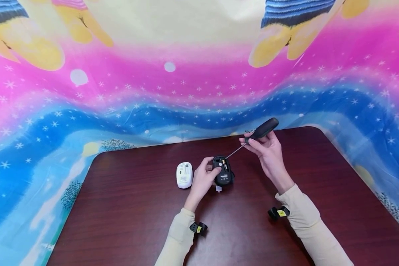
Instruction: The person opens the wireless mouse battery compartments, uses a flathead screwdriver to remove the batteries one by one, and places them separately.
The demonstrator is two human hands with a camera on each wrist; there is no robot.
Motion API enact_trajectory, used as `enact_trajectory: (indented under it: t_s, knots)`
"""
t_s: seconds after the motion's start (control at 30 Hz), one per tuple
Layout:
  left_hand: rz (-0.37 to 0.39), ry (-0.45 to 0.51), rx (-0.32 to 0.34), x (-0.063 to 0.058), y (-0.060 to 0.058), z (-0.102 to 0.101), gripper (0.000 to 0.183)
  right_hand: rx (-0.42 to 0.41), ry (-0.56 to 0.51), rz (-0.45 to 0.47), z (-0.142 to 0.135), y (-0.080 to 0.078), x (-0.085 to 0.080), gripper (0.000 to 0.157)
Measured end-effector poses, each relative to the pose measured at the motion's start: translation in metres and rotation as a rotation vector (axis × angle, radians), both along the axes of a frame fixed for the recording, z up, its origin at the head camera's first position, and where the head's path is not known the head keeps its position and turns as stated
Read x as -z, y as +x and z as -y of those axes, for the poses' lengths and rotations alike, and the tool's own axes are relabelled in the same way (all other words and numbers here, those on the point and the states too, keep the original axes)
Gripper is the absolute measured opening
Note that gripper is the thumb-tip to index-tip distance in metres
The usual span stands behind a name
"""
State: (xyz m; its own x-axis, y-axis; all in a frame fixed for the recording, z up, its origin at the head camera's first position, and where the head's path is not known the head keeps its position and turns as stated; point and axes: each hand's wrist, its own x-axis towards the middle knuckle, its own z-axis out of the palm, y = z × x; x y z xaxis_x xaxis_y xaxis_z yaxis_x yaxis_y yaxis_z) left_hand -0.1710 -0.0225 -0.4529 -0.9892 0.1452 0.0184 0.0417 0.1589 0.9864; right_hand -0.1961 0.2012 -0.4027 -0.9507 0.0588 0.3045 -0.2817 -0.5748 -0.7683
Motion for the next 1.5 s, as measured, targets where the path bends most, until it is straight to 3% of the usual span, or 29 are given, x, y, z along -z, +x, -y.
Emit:
enact_trajectory:
  t_s: [0.2,0.63,0.87,0.97,1.07,1.33,1.5]
  knots:
    - [-0.002,0.023,0.004,-0.001,0.002,-0.002,0.045,-0.001,0.013,-0.045,0.006,0.005,0.001,0.038]
    - [0.004,0.052,-0.052,0.002,0.002,-0.004,0.043,0.069,0.177,-0.121,0.016,0.011,-0.002,0.04]
    - [-0.001,0.077,-0.067,0.002,0.001,-0.002,0.04,0.089,0.411,-0.123,0.02,0.016,0.006,0.038]
    - [0.0,0.078,-0.055,0.002,0.001,-0.002,0.039,0.084,0.462,-0.126,0.019,0.014,0.006,0.036]
    - [0.0,0.06,-0.026,0.002,0.0,-0.001,0.039,0.053,0.44,-0.117,0.016,0.009,0.004,0.035]
    - [-0.023,0.025,0.075,0.001,0.004,0.002,0.042,-0.017,0.248,-0.056,0.011,-0.003,0.004,0.031]
    - [-0.067,-0.01,0.122,-0.001,0.005,0.002,0.042,-0.034,0.052,0.044,0.002,-0.012,0.008,0.024]
